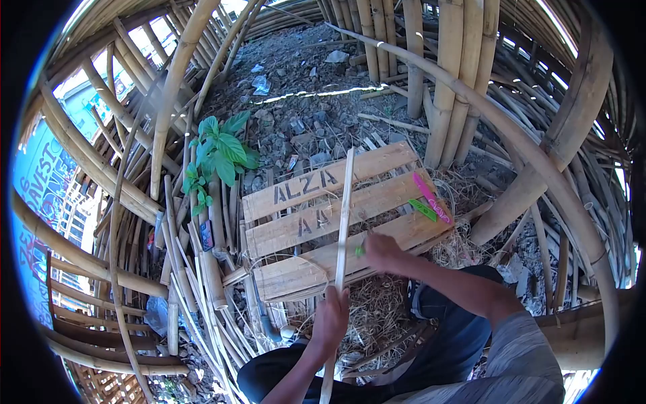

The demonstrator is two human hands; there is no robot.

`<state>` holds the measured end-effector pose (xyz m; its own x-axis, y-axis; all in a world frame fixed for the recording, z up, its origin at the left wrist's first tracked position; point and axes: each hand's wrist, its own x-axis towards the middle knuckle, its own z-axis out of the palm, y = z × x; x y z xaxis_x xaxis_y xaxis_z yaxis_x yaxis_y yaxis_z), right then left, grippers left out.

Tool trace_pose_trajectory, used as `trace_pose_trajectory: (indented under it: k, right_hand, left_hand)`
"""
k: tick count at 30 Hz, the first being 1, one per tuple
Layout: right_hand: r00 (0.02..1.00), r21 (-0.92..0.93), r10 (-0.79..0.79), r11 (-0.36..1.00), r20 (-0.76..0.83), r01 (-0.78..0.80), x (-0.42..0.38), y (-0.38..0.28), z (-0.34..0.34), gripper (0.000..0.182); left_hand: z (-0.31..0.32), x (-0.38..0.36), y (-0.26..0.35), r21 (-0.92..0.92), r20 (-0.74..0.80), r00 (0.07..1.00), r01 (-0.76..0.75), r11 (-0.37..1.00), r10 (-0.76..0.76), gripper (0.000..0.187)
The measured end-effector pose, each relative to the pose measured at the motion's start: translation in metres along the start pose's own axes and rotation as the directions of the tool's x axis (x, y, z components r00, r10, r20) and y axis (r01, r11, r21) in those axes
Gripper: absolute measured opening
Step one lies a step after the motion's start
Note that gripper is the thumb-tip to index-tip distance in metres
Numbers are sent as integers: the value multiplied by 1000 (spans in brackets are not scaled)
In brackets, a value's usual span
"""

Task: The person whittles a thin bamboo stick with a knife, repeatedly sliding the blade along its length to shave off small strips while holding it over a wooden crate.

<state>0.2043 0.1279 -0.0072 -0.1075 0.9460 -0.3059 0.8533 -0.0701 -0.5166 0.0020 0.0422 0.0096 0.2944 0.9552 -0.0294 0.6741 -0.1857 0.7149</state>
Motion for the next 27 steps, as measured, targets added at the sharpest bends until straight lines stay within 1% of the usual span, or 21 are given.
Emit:
trace_pose_trajectory:
  k: [1,3,4,5,7,8,9,10,11,12,14,15,16,18,19,21,22,23,24,26,27]
  right_hand:
    - [1000,3,7,1000,3,-7,5,6,-9,34]
    - [985,21,79,997,-156,-76,20,22,-25,35]
    - [975,151,145,981,-167,-121,20,19,-13,34]
    - [975,144,144,982,-167,-120,16,19,-2,34]
    - [991,-72,-93,994,-100,86,-7,-6,1,34]
    - [968,-147,-211,971,-137,191,-12,-8,16,34]
    - [967,-148,-217,969,-133,197,-1,-3,4,34]
    - [982,-48,-21,999,-186,12,15,7,-14,33]
    - [959,65,184,983,-215,-174,23,15,-19,32]
    - [958,73,186,982,-218,-174,25,22,-13,32]
    - [931,71,162,987,-327,-146,29,33,-10,30]
    - [931,57,155,988,-329,-144,24,27,-13,30]
    - [967,-52,72,995,-246,-88,12,13,-13,29]
    - [992,-235,-102,968,-70,83,-1,6,12,27]
    - [991,-235,-112,968,-67,94,8,10,-3,27]
    - [977,-121,154,978,-146,-172,24,28,-34,30]
    - [977,-113,162,978,-137,-178,18,27,-26,30]
    - [970,-61,163,982,-179,-177,16,23,-22,30]
    - [963,-28,157,985,-217,-167,14,20,-21,30]
    - [960,-11,151,987,-236,-158,3,14,-5,30]
    - [982,-105,-13,994,-189,-7,-3,7,10,31]
  left_hand:
    - [-1,-3,6,-1,25,1000,10,1000,-10,30]
    - [-3,-1,8,1,49,999,3,1000,-3,29]
    - [-3,1,7,-1,51,999,10,1000,-10,30]
    - [-3,2,5,-5,50,998,23,1000,-23,30]
    - [-3,5,-3,-52,57,998,12,999,-9,30]
    - [-4,6,-5,-95,64,998,1,996,5,31]
    - [-4,3,-2,-94,59,998,5,996,0,31]
    - [-6,-3,4,-51,88,996,1,999,4,31]
    - [-7,-10,8,-5,123,992,-6,1000,6,32]
    - [-2,-5,4,-41,106,993,-42,998,46,32]
    - [-3,-2,2,-54,96,994,-48,997,53,32]
    - [-1,-1,3,-77,85,995,-39,996,46,33]
    - [-3,1,1,-177,156,984,117,977,-89,33]
    - [-9,6,1,-175,137,987,106,979,-82,33]
    - [-12,8,1,-174,108,991,96,980,-77,33]
    - [-7,-5,0,-104,112,985,147,984,-135,33]
    - [-5,-6,-1,-164,143,983,134,977,-111,34]
    - [-7,0,-1,-225,159,985,101,969,-66,34]
    - [-11,1,5,-233,184,978,143,962,-100,35]
    - [-13,2,4,-236,169,979,148,960,-110,36]
    - [-14,3,3,-214,166,980,145,966,-111,36]
